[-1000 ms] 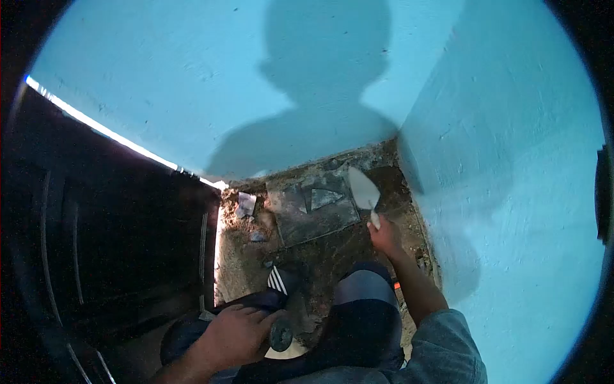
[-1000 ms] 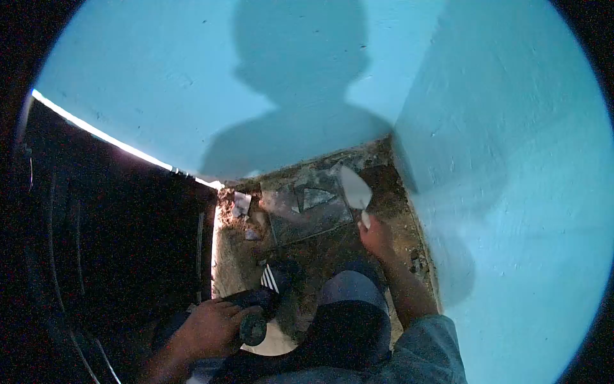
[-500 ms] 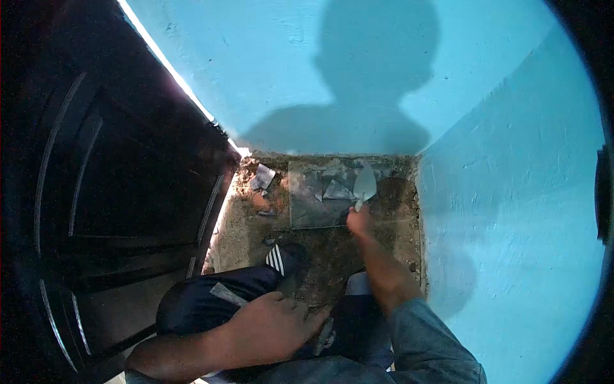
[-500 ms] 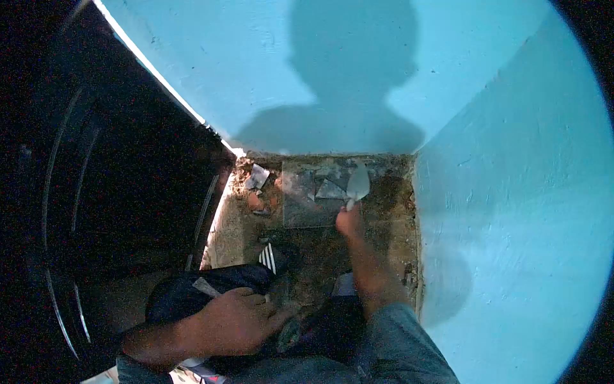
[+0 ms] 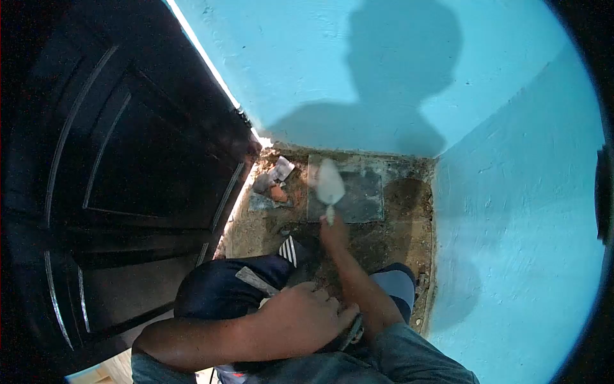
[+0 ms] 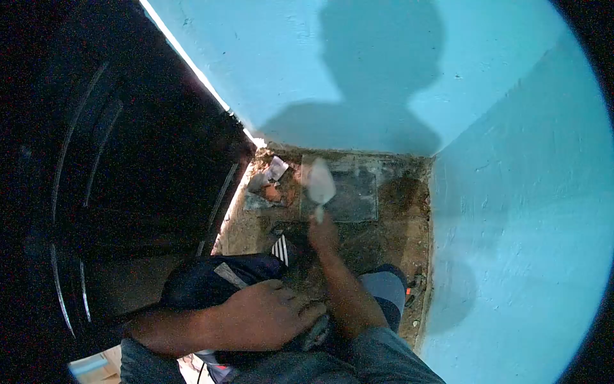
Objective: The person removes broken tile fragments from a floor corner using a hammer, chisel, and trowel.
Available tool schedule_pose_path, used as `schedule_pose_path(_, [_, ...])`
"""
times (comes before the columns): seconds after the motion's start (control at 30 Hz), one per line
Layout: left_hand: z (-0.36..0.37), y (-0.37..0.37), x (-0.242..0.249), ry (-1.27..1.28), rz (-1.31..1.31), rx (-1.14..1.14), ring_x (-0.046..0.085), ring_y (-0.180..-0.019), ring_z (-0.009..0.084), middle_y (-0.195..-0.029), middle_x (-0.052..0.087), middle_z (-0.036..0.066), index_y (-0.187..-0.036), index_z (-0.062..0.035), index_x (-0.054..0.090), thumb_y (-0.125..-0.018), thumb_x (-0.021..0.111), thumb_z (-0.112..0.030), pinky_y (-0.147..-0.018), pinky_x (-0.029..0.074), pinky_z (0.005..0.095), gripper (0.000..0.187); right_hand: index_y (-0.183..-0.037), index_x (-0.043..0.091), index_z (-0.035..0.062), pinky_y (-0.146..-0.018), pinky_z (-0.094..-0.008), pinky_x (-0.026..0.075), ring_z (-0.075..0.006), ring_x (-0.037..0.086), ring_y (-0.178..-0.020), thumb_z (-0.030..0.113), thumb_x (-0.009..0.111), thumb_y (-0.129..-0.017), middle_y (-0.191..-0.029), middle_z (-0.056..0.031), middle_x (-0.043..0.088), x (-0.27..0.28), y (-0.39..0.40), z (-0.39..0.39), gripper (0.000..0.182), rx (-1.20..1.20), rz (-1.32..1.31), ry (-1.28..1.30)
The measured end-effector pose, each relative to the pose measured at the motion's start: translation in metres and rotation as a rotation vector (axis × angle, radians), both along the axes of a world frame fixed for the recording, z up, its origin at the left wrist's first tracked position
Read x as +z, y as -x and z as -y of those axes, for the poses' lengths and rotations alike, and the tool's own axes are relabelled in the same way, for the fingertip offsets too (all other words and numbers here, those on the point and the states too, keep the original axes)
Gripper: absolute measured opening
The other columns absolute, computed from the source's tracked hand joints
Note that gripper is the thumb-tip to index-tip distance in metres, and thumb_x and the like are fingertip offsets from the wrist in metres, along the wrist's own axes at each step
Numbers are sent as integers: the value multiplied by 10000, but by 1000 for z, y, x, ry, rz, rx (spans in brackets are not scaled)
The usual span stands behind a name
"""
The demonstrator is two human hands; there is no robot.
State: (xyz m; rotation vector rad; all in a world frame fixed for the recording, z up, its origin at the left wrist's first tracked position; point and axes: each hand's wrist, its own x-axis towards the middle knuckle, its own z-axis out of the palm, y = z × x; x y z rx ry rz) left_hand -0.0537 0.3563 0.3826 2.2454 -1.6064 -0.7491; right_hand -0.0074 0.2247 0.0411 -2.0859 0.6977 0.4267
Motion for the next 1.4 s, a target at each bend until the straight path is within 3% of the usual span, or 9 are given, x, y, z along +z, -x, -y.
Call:
schedule_pose_path(0.17, [4,1,5,17,-6,-38,672,-840,261,-911,662,101,-1306,-28,536,-866,502,-210,-753,517,387,478,-1241,543,89,-862,-519,474,-426,603,-1100,285,637,-902,-1142,-237,641,-7,-25,47,403,-153,12,62])
schedule_pose_path(0.3, [7,3,-7,-13,-6,-12,670,-833,265,-925,671,107,-1284,-29,551,-866,504,-198,-742,516,384,453,-1337,503,87,-851,-525,487,-457,613,-1045,268,623,-906,-1104,-232,657,-5,-33,17,482,310,10,185])
schedule_pose_path(0.43, [3,0,-10,-66,-2,17,670,-839,277,-943,676,124,-1240,-21,575,-860,510,-205,-753,521,387,428,-1369,481,71,-874,-505,493,-466,602,-1049,266,610,-905,-1117,-246,647,4,-15,-13,520,263,90,93])
schedule_pose_path(0.5, [-1,-2,-15,98,27,49,661,-708,284,-755,648,127,-1183,25,592,-835,555,-166,-636,514,387,398,-1354,491,62,-882,-500,494,-466,598,-1047,272,604,-906,-1121,-252,640,-1,-3,-16,507,291,201,78])
schedule_pose_path(0.63, [-5,-1,-17,219,55,102,662,-647,286,-664,636,128,-1126,45,602,-812,584,-134,-588,511,387,361,-1336,488,69,-821,-517,508,-455,627,-971,292,597,-914,-1061,-238,653,-1,4,-20,489,598,201,128])
schedule_pose_path(0.8, [-3,-2,-3,25,-24,50,657,-755,270,-830,663,108,-1207,-16,596,-858,520,-180,-685,511,389,393,-1314,496,125,-757,-514,523,-413,657,-893,299,543,-951,-951,-195,656,15,2,-38,405,1081,257,116])
schedule_pose_path(1.0, [-5,2,-10,136,26,73,662,-677,275,-715,651,113,-1124,21,598,-825,570,-162,-626,506,392,351,-1135,645,73,-750,-470,548,-317,692,-856,285,507,-955,-892,-141,686,-22,-54,-41,310,763,-8,469])
schedule_pose_path(1.27, [-11,1,-11,162,12,70,668,-646,273,-681,651,113,-1081,35,601,-824,581,-154,-615,504,365,320,-1327,522,149,-843,-502,504,-361,633,-943,196,601,-866,-1033,-154,633,42,-51,13,470,1008,229,473])
schedule_pose_path(1.4, [-8,-3,-13,144,26,71,675,-672,274,-690,656,108,-1082,29,605,-830,575,-151,-630,512,365,312,-1416,456,195,-874,-487,495,-366,592,-1057,142,597,-855,-1167,-161,581,15,-15,8,581,1272,321,324])
